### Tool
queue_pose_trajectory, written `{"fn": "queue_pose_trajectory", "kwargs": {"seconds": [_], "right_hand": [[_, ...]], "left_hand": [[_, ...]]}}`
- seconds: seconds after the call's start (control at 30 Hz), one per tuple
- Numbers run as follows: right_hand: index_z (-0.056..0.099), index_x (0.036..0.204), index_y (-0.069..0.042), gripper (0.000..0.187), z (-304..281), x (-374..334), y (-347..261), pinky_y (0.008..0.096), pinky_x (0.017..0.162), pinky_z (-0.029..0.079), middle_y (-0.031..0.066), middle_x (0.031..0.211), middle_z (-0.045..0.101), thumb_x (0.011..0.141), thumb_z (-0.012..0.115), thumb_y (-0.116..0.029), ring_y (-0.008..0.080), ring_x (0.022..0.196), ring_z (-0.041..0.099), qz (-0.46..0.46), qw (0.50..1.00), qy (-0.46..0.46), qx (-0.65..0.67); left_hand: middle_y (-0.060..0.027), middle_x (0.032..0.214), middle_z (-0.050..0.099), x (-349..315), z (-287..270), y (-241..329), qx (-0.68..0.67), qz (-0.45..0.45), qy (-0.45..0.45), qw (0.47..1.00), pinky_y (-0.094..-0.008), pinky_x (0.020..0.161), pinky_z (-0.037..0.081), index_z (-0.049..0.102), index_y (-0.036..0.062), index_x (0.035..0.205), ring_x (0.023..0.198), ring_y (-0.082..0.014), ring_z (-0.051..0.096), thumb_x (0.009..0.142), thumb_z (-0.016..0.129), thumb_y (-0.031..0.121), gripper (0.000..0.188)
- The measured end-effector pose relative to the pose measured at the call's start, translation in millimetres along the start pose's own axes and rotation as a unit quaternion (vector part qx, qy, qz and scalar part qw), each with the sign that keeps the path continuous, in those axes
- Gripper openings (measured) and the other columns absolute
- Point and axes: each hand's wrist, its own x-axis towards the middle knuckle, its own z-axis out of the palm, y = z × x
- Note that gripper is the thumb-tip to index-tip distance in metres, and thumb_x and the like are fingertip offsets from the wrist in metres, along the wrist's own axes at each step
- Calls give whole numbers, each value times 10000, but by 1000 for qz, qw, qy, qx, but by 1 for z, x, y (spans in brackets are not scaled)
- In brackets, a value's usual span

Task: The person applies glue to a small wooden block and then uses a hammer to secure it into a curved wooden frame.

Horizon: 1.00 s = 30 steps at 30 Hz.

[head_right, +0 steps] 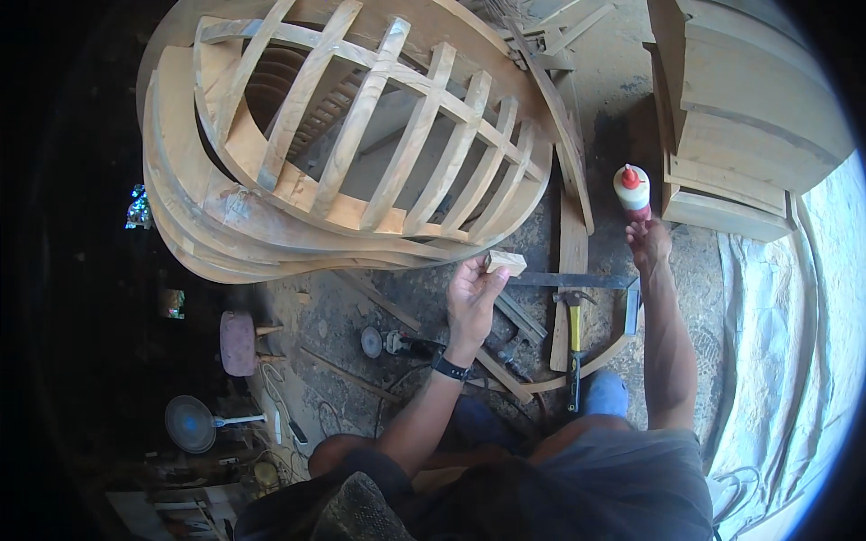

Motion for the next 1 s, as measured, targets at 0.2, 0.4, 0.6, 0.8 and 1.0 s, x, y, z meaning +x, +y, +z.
{"fn": "queue_pose_trajectory", "kwargs": {"seconds": [0.2,0.4,0.6,0.8,1.0], "right_hand": [[604,1097,-32,201,-12,-10,20,268,568,502,56,819,649,989,563,-196,160,678,641,-11,996,25,-83],[632,879,-41,137,34,-79,46,250,516,468,23,741,668,917,703,-151,116,584,623,-151,913,-121,-360],[649,1145,-29,354,94,-128,46,349,775,525,119,959,667,853,728,-212,246,853,661,-370,718,-309,-502],[631,1262,-62,461,108,-105,54,424,987,481,151,1190,626,851,707,-257,335,1114,601,-472,595,-324,-564],[662,1235,-84,398,133,-99,62,406,1009,464,120,1209,639,870,703,-235,315,1145,558,-519,570,-317,-553]], "left_hand": [[-160,1132,671,16,-17,-16,64,-11,31,997,-287,930,522,551,-85,1177,1018,-167,659,930,699,47,317],[-158,1112,680,37,-22,-32,131,-24,35,991,-269,886,537,568,-93,1171,984,-158,669,925,700,49,312],[-145,1052,706,69,-14,-48,185,-14,32,982,-271,846,555,598,-89,1152,933,-159,690,898,727,61,322],[-154,1069,705,83,9,-58,198,-16,7,980,-269,826,564,591,-98,1168,931,-163,697,896,734,62,346],[-152,1043,720,92,0,-52,290,48,30,955,-278,807,571,614,-87,1171,900,-160,701,892,744,99,360]]}}
